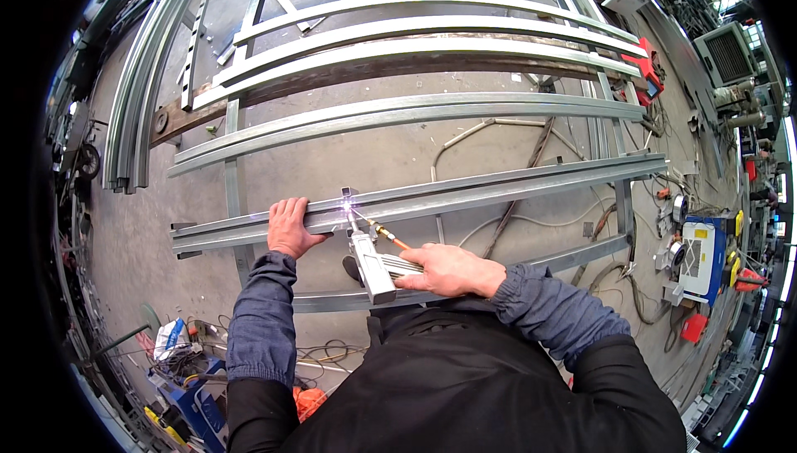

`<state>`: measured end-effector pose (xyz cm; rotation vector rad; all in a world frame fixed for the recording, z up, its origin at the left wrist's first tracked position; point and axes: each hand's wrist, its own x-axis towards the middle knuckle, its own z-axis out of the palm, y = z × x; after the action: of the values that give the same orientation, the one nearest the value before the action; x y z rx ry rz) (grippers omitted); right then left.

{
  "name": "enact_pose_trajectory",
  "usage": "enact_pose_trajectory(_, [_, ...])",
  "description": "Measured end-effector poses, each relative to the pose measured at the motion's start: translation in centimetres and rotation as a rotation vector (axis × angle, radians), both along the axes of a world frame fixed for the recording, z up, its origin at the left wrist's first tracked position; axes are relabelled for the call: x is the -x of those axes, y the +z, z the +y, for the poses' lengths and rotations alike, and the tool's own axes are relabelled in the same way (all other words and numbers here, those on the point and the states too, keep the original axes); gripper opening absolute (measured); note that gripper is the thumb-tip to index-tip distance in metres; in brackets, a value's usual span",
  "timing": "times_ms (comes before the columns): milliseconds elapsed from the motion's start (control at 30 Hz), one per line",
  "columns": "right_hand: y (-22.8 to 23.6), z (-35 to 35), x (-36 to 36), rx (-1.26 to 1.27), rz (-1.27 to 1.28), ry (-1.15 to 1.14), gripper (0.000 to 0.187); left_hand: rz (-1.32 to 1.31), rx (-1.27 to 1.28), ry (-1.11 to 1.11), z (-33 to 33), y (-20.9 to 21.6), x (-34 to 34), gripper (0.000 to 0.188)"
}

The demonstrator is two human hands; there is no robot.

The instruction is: The person welds metal frame components using a handheld welding torch, then positions additional metal bars onto the frame and continues welding the joints. The person handles metal bars and a welding torch throughout the process.

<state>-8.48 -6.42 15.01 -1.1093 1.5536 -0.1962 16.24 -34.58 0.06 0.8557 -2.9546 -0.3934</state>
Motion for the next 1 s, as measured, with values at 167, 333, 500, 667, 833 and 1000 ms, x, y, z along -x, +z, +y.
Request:
enact_pose_trajectory(167, [-0.7,0.5,0.0,0.020,0.006,-0.016,0.067,-0.017,-0.001,0.001,0.0,0.1,0.1,0.085])
enact_pose_trajectory(333, [-0.4,0.5,0.1,0.010,0.003,-0.015,0.068,-0.027,-0.007,-0.002,0.0,0.1,0.0,0.086])
enact_pose_trajectory(500, [-0.6,0.8,0.1,0.018,-0.002,-0.027,0.067,-0.024,-0.001,-0.005,-0.1,0.1,0.0,0.086])
enact_pose_trajectory(667, [-0.5,0.7,0.3,0.009,-0.012,-0.020,0.067,-0.033,-0.005,-0.001,-0.1,0.1,-0.1,0.087])
enact_pose_trajectory(833, [0.0,0.6,0.4,-0.016,-0.005,-0.031,0.067,-0.027,-0.001,0.001,-0.1,0.1,-0.1,0.088])
enact_pose_trajectory(1000, [0.3,0.6,0.4,-0.029,0.015,-0.038,0.062,-0.019,0.003,-0.003,-0.1,0.2,-0.1,0.086])
